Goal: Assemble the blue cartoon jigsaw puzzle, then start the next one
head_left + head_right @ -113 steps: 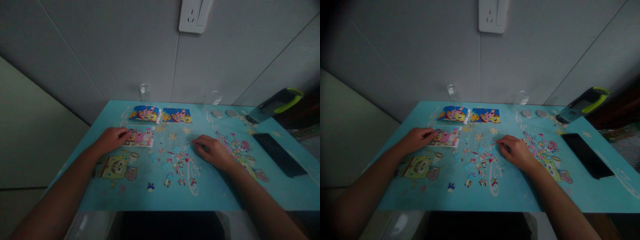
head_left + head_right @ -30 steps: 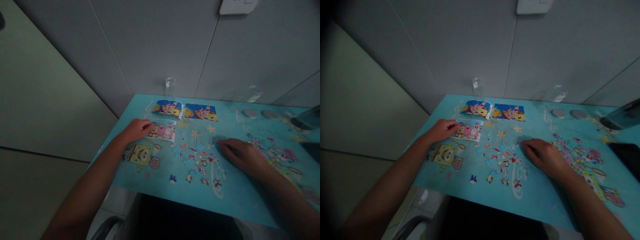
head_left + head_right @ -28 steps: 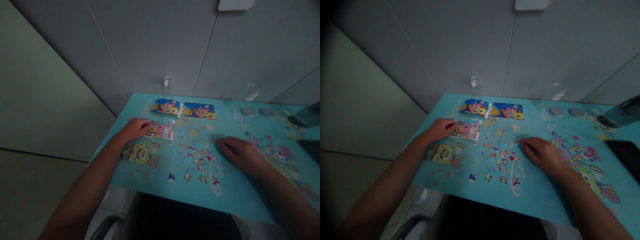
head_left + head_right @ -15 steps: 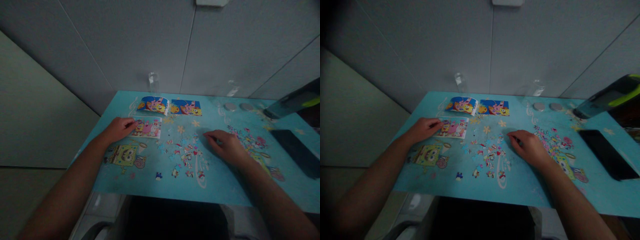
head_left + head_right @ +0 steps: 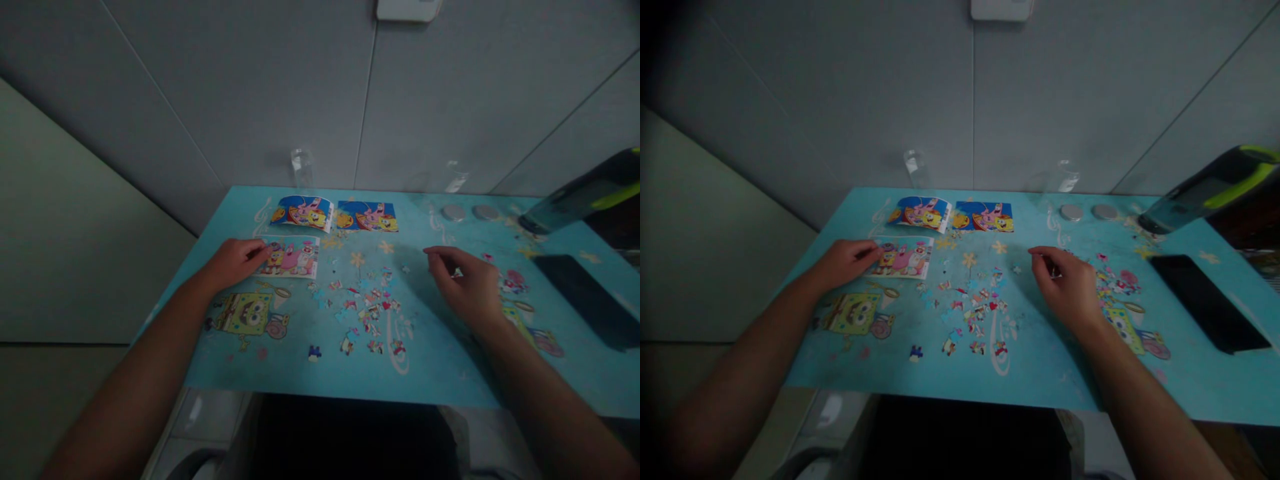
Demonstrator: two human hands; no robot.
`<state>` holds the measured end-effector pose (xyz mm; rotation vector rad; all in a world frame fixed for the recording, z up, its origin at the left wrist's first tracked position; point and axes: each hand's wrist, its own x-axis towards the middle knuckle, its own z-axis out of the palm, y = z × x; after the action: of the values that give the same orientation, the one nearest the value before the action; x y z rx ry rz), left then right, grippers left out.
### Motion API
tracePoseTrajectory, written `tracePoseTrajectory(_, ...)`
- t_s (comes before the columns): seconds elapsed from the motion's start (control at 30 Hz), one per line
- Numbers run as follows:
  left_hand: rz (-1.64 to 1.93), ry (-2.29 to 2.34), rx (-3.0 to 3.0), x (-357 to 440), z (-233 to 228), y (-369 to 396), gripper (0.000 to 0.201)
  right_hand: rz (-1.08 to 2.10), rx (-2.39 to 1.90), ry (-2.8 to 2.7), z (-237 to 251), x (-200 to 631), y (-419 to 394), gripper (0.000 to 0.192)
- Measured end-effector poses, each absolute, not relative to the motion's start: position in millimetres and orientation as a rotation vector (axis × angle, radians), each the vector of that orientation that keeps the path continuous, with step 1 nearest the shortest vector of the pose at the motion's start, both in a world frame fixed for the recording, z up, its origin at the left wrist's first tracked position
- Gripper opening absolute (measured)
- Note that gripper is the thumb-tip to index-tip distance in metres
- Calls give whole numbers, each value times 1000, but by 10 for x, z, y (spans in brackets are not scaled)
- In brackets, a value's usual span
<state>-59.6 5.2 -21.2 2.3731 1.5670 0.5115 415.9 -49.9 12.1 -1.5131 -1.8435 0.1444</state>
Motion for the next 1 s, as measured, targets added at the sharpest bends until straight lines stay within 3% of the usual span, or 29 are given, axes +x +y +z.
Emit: tracePoseTrajectory(1.0,477,1584,2369,-564,-149,35,41,167,-1484,-1854,124,4143,-497,23)
